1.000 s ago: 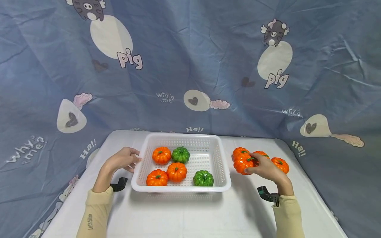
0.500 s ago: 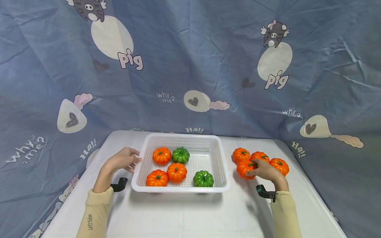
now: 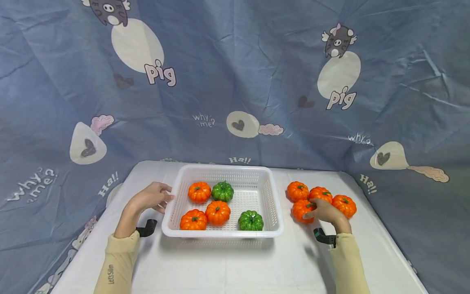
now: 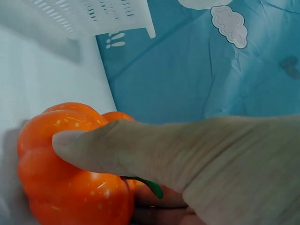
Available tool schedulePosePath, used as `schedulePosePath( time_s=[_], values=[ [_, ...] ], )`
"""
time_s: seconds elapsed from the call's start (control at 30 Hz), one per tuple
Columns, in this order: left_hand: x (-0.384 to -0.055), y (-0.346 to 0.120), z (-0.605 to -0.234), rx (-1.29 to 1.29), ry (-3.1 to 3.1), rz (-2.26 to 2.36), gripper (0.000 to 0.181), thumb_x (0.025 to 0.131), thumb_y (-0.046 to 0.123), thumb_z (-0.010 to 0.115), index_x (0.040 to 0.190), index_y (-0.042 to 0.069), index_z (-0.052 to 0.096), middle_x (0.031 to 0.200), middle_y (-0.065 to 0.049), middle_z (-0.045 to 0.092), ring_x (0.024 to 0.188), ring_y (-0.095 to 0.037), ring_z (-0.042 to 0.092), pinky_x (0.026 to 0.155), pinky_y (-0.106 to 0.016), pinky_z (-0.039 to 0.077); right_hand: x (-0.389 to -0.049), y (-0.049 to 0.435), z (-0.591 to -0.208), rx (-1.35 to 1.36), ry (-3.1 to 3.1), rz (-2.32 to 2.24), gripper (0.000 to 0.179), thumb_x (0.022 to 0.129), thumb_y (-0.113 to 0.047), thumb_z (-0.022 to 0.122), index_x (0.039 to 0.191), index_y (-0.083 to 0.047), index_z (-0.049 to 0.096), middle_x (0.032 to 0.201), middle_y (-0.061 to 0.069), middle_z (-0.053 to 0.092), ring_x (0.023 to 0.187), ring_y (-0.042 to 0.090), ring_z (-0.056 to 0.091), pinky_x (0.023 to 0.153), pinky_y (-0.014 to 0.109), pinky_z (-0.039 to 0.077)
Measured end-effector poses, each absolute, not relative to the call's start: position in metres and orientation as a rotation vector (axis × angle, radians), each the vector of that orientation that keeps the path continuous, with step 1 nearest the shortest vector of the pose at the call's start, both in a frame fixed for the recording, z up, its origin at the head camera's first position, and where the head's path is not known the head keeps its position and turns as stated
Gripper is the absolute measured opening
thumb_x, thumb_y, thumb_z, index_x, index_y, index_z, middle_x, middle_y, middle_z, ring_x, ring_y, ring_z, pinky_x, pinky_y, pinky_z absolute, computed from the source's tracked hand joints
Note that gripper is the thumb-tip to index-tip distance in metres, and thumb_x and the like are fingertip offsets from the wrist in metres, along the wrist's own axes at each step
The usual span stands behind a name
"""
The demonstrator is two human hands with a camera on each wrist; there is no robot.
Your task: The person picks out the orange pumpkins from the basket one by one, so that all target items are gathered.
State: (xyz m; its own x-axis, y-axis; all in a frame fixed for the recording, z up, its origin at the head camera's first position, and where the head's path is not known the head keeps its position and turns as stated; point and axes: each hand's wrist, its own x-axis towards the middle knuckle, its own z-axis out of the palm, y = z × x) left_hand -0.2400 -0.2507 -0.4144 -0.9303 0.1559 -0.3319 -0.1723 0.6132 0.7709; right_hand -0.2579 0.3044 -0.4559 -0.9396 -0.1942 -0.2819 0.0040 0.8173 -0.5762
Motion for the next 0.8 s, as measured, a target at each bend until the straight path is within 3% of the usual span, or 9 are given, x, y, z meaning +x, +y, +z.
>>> schedulePosePath(
  time_s=[0.43, 0.8],
  values=[
    [-0.241, -0.251, -0.417, -0.024, 2.474, 1.233, 0.056, 0.095, 0.013, 0.06, 0.137, -0.016, 0.037, 0.103, -0.022, 0.062, 0.078, -0.018, 0.065, 0.064, -0.034, 0.061, -0.254, 0.306, -0.448, -0.153, 2.666, -0.895, 0.076, 0.082, -0.025, 0.074, 0.136, 0.015, 0.04, 0.134, 0.035, 0.048, 0.122, 0.046, 0.047, 0.099, 0.059, 0.042],
    [-0.24, -0.25, -0.415, -0.009, 2.473, 1.241, 0.055, 0.095, 0.012, 0.059, 0.137, -0.016, 0.037, 0.099, -0.021, 0.063, 0.076, -0.018, 0.065, 0.064, -0.034, 0.061, -0.25, 0.308, -0.429, -0.135, 2.715, -0.951, 0.083, 0.085, -0.031, 0.07, 0.141, 0.017, 0.031, 0.143, 0.038, 0.036, 0.13, 0.053, 0.037, 0.103, 0.063, 0.038]
  ],
)
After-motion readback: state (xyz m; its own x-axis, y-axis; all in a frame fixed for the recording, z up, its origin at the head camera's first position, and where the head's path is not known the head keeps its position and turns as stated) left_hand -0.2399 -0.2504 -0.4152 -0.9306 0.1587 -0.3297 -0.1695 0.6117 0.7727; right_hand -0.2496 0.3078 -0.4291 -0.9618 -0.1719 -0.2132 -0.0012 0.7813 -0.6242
